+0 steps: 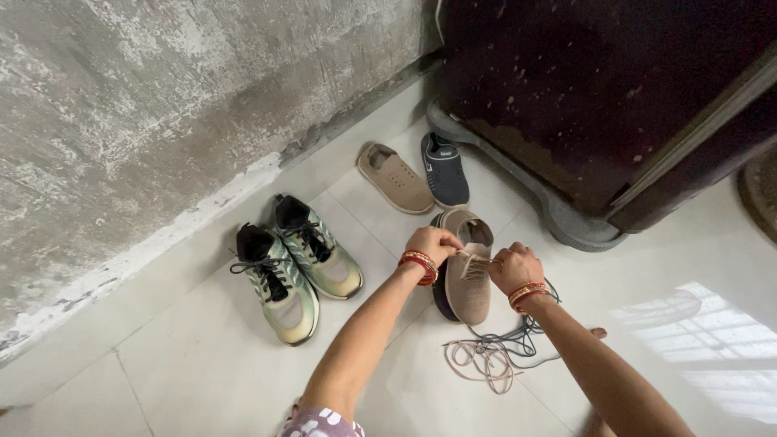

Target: The person unlaces a beige shoe and then relaces it, threading the laces through the eyelets and tying a knot. The person then moves to a dark blue shoe and begins to unlace it.

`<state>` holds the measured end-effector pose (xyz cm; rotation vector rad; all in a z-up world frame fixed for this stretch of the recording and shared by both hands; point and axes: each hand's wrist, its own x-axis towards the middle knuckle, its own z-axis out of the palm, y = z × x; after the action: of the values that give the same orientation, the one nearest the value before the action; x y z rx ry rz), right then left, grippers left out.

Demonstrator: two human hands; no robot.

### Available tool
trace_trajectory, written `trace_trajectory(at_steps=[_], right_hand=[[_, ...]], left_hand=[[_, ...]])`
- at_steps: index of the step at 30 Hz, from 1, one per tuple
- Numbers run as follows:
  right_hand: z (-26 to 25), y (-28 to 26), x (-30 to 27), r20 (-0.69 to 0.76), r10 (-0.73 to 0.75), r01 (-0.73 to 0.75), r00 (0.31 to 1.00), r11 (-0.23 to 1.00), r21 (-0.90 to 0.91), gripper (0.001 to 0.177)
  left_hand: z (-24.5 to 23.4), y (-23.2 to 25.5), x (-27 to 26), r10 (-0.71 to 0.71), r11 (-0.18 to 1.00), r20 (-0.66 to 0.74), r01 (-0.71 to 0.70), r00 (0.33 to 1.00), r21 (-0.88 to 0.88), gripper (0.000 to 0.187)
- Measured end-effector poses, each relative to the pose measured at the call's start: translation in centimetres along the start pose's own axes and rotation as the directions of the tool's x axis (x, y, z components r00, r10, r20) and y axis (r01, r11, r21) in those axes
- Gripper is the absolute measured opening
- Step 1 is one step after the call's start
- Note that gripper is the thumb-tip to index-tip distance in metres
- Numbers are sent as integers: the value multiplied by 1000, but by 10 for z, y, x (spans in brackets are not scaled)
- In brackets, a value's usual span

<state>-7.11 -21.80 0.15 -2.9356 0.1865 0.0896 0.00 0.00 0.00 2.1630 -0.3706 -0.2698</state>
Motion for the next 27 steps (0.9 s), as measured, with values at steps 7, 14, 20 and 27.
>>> trace_trajectory(at_steps=[7, 14, 20, 27], right_hand=[[67, 36, 26, 5, 85, -80, 996, 918, 389, 44], [101, 35, 29, 164, 93, -179, 982, 730, 660, 56], [80, -25, 11, -188, 141, -2, 972, 805, 594, 57], [44, -119, 45, -227, 3, 142, 974, 770, 622, 54]], left_hand=[[35, -48, 6, -143, 973, -123, 117, 982, -199, 53], [76, -46, -31, -243, 969, -24, 244, 970, 36, 74], [77, -20, -56, -142, 986, -368, 163, 919, 27, 65], [15, -61, -32, -203, 979, -682, 170, 702, -116, 64]])
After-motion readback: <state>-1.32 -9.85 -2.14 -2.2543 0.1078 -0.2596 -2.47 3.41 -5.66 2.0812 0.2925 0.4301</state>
